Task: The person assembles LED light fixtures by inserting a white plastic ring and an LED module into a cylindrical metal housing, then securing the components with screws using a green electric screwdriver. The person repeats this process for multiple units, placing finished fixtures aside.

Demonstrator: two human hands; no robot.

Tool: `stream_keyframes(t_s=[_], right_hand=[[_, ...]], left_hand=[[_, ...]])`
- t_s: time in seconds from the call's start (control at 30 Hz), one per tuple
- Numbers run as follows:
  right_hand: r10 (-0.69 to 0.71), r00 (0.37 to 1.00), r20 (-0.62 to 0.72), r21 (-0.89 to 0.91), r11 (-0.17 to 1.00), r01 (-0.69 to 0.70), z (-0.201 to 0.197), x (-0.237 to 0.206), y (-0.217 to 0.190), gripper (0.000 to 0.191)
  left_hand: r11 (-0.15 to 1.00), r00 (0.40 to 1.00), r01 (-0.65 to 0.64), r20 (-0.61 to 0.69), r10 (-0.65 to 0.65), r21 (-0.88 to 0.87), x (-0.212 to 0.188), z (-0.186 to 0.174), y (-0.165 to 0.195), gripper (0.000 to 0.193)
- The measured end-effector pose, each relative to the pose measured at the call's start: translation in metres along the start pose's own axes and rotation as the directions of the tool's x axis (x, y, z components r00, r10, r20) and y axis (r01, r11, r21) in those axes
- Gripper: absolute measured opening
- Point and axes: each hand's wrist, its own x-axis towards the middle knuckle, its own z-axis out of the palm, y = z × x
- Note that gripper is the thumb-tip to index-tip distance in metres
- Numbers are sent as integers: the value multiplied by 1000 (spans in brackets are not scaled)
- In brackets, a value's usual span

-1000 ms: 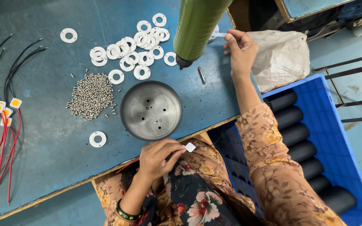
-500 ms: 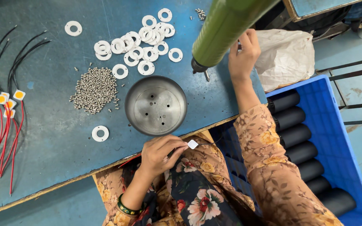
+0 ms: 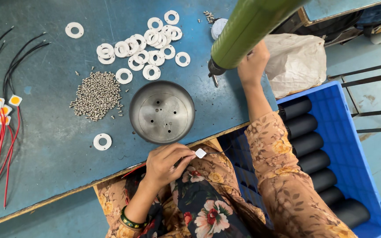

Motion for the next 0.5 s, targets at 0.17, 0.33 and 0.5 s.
stream_keyframes(t_s=[0.17,0.33,0.5], right_hand=[[112,993,-25,158,982,-107,5,-1,5,11],[244,970,10,269,933,-237,6,0,13,5],[331,942,45,283,901,-330,4,3,16,16]], left_hand=[[1000,1000,-6,-13,6,2,0,-1,0,12],[1000,1000,2,-3,-2,-1,1,-2,0,12],[1000,1000,4,-4,-4,-11,1,-2,0,13]])
